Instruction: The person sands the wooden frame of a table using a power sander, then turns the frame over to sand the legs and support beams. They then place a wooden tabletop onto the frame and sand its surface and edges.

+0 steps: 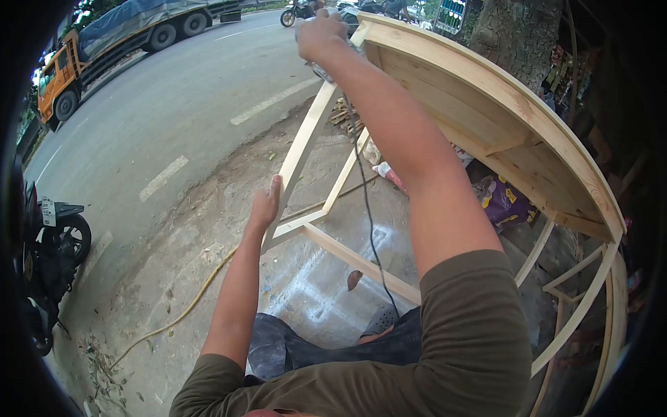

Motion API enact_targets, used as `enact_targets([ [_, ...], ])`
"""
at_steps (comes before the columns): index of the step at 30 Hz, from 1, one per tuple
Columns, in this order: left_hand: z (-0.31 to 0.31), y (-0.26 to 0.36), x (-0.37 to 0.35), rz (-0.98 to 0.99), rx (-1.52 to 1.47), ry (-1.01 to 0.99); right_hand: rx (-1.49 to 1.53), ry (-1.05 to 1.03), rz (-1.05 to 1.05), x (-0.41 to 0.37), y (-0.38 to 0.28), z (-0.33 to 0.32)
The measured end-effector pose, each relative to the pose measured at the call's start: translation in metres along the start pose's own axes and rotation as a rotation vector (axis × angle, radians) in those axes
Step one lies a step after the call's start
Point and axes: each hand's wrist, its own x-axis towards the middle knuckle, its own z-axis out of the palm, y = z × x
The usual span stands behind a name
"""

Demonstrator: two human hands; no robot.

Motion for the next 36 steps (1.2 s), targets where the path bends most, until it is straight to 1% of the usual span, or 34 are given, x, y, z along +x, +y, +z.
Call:
enact_targets([
  [1,0.000,0.000,0.001,0.016,0.014,0.022,-0.031,0.010,0.044,0.019,0.017,-0.001],
  [3,-0.003,0.000,0.001,-0.024,0.020,0.008,-0.091,0.072,0.079,0.035,0.052,-0.014],
  [5,0.000,0.001,0.002,-0.025,0.032,0.005,-0.104,-0.021,-0.018,0.033,0.077,-0.034],
  [8,0.001,0.007,-0.004,0.054,-0.005,0.017,-0.121,0.059,-0.069,0.020,0.088,-0.021],
  [9,0.002,0.006,-0.005,0.080,-0.015,0.032,-0.064,0.068,-0.111,0.010,0.088,-0.034],
  [11,0.002,0.001,-0.003,0.036,-0.002,-0.008,0.065,0.083,-0.191,-0.005,0.090,-0.061],
  [12,0.001,0.002,-0.003,0.018,0.008,-0.027,0.096,0.020,-0.165,0.013,0.093,-0.052],
  [14,-0.001,0.008,-0.005,0.041,0.017,-0.019,-0.081,0.104,-0.160,0.049,0.096,-0.010],
  [15,-0.002,0.011,-0.006,0.052,0.019,-0.011,-0.171,0.146,-0.160,0.051,0.090,-0.008],
  [17,0.000,0.008,-0.005,0.028,0.023,-0.016,-0.155,0.116,-0.166,0.052,0.090,-0.008],
  [19,-0.001,0.005,-0.004,0.021,0.037,0.004,-0.140,0.093,-0.167,0.049,0.097,-0.008],
  [20,0.000,0.006,-0.004,0.028,0.045,0.022,-0.129,0.057,-0.129,0.039,0.103,-0.017],
  [22,-0.001,0.007,-0.006,0.034,0.056,0.028,-0.123,0.000,-0.120,0.010,0.121,-0.036],
  [26,0.000,0.010,-0.009,0.023,0.022,0.024,-0.129,0.069,-0.177,-0.029,0.185,-0.035],
  [28,0.003,0.009,-0.005,0.045,0.006,0.047,-0.134,0.097,-0.220,-0.028,0.198,-0.035],
  [31,0.006,0.001,-0.006,0.072,0.012,0.052,-0.119,0.095,-0.252,-0.023,0.191,-0.027],
  [33,0.003,0.003,-0.006,0.063,0.000,0.040,-0.109,0.086,-0.247,-0.008,0.166,-0.028],
  [34,0.002,0.003,-0.007,0.073,-0.011,0.037,-0.118,0.137,-0.301,0.004,0.162,-0.019],
  [36,0.000,0.007,-0.009,0.093,-0.037,0.034,-0.129,0.117,-0.307,0.024,0.140,-0.018],
])
